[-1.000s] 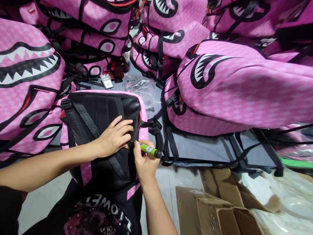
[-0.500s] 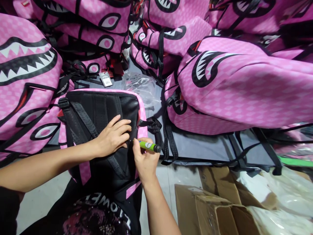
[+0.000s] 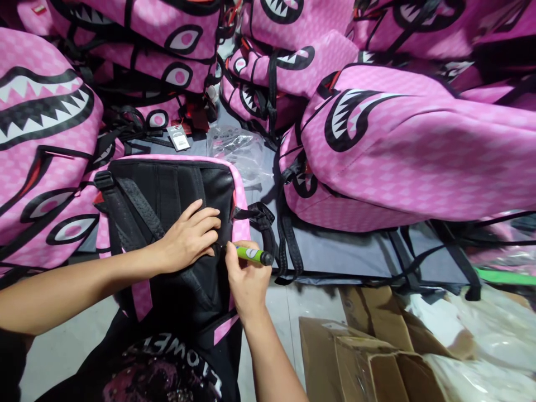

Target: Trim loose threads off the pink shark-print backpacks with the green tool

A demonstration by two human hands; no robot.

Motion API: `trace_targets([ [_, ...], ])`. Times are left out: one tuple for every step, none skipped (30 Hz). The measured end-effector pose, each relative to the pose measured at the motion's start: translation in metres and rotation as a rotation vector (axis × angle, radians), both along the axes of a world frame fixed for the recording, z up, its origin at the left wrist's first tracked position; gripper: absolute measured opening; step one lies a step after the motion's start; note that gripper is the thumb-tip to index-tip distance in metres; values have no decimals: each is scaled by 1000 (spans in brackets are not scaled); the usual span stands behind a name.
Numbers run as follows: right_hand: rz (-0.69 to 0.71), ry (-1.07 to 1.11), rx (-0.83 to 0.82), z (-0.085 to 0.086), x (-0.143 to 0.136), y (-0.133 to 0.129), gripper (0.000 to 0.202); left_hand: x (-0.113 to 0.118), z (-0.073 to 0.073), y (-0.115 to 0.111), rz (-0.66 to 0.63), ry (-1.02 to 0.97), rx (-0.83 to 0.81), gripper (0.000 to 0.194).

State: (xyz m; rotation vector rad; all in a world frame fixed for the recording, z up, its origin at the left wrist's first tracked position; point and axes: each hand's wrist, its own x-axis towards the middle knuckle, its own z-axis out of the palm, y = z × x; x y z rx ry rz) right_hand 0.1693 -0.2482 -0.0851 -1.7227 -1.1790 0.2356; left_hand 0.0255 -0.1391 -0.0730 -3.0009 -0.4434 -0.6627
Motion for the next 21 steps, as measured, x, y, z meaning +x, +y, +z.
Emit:
trace_targets([
  [-4, 4, 7, 0, 0, 0, 19, 0, 0, 0, 0, 0, -5, 19],
  [-1, 12, 12, 0, 0, 0, 18, 0, -1, 0, -1, 2, -9, 18],
  [9, 17, 11, 0, 0, 0, 18, -1, -1, 0, -3, 1, -11, 18],
  [22, 19, 9, 0, 1, 0, 18, -1, -1, 0, -4, 3, -13, 17],
  [29, 18, 9, 0, 1, 0, 19, -1, -1, 0, -4, 3, -12, 17],
  [27, 18, 12, 0, 1, -1, 19, -1, -1, -1, -2, 2, -10, 17],
  [19, 21, 16, 0, 1, -1, 19, -1, 0, -1, 1, 1, -7, 17],
  [13, 26, 21, -1, 1, -2, 18, -1, 0, -1, 6, 2, -3, 17],
  [15, 32, 22, -1, 1, -2, 17, -2, 0, -1, 12, 4, 1, 17],
  [28, 38, 15, -1, 1, -3, 17, -2, 0, -1, 17, 6, 6, 18],
  [42, 43, 6, -1, 1, -3, 17, -3, 0, -1, 20, 7, 11, 18],
  [49, 50, 0, -1, 1, -3, 17, -3, 0, -2, 24, 12, 12, 18],
  [43, 61, 3, -1, 1, -4, 18, -4, 0, -2, 27, 19, 13, 18],
  [27, 72, 13, -1, 1, -4, 18, -4, 0, -2, 30, 28, 13, 19],
  [19, 80, 20, -1, 1, -5, 18, -4, 1, -2, 33, 38, 16, 19],
  [25, 83, 19, -1, 1, -5, 18, -4, 3, -2, 32, 47, 22, 19],
  [38, 84, 12, -1, 2, -5, 19, -4, 5, -1, 29, 58, 33, 19],
  [52, 85, 2, 0, 2, -6, 19, -3, 8, 0, 23, 70, 48, 20],
  [62, 93, -7, 0, 1, -6, 19, -2, 12, 1, 11, 87, 66, 21],
  [71, 111, -10, 1, 1, -7, 18, -1, 17, 2, -9, 109, 88, 21],
  [85, 136, -10, 3, 0, -7, 18, 0, 22, 4, -32, 134, 115, 20],
])
